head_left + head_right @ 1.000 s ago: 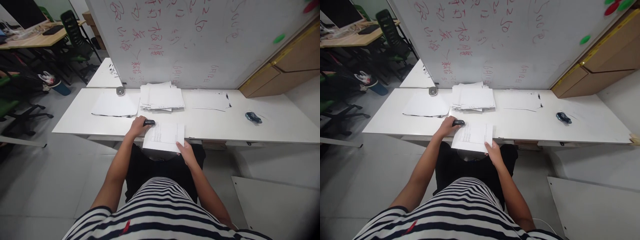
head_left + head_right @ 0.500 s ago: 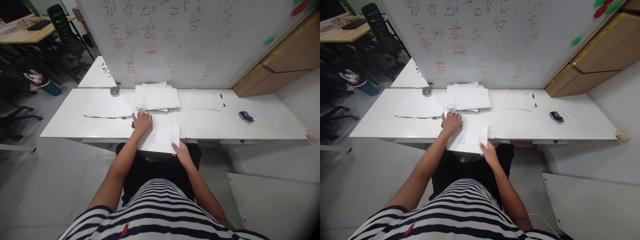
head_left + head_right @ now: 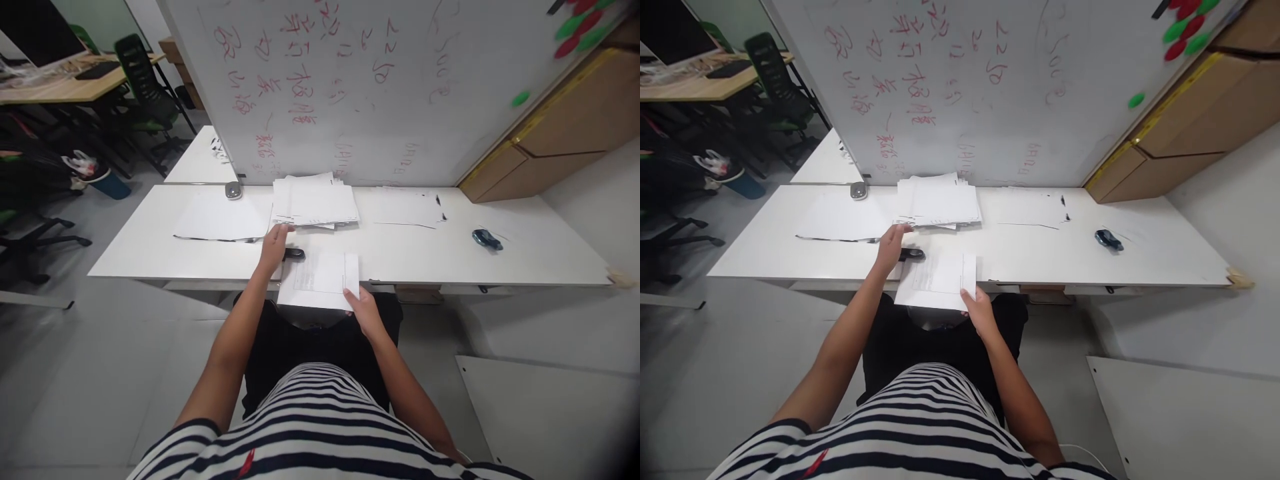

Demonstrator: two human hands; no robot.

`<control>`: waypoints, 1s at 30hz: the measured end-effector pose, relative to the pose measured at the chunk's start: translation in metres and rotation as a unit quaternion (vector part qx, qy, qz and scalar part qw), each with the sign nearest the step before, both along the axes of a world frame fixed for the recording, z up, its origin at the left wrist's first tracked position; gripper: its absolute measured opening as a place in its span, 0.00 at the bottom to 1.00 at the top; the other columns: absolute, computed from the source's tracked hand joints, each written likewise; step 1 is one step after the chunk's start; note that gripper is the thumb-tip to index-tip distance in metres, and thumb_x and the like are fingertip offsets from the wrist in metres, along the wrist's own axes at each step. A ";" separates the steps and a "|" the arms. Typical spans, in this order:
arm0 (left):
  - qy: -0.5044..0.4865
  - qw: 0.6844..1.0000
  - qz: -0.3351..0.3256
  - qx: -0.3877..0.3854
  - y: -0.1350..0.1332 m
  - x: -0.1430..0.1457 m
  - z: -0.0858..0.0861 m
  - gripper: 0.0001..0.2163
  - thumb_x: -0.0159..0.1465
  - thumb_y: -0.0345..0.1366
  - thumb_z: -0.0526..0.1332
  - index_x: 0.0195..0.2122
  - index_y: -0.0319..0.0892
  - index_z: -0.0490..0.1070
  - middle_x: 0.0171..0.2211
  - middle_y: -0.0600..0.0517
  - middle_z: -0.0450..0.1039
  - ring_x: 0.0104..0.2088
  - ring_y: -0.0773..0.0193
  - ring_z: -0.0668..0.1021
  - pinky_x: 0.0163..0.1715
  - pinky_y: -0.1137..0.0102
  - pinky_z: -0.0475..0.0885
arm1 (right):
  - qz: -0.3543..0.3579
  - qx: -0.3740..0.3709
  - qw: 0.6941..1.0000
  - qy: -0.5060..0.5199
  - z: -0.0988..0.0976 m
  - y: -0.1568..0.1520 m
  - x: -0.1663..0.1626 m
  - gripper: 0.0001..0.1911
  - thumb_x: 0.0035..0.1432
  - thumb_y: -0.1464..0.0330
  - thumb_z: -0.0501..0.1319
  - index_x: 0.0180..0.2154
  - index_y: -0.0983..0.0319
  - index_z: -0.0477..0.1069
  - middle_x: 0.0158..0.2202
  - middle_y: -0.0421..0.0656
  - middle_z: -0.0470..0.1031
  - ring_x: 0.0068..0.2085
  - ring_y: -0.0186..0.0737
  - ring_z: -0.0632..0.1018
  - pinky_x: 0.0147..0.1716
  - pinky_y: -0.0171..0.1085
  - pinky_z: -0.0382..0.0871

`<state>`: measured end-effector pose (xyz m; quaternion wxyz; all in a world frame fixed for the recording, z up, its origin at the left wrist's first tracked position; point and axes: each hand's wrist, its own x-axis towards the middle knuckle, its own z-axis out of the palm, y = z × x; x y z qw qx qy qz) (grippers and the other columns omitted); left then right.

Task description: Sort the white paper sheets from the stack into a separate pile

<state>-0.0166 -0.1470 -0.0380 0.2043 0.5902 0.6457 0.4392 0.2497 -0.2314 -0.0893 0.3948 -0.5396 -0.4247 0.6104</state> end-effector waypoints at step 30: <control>0.325 0.943 0.058 -0.030 -0.008 -0.019 -0.043 0.18 0.71 0.41 0.44 0.29 0.43 0.66 0.30 0.49 0.69 0.33 0.59 0.70 0.34 0.64 0.59 | -0.122 0.091 0.749 -0.645 0.023 0.324 0.161 0.18 0.60 0.66 0.56 0.49 0.67 0.71 0.45 0.62 0.74 0.50 0.59 0.74 0.46 0.53 0.67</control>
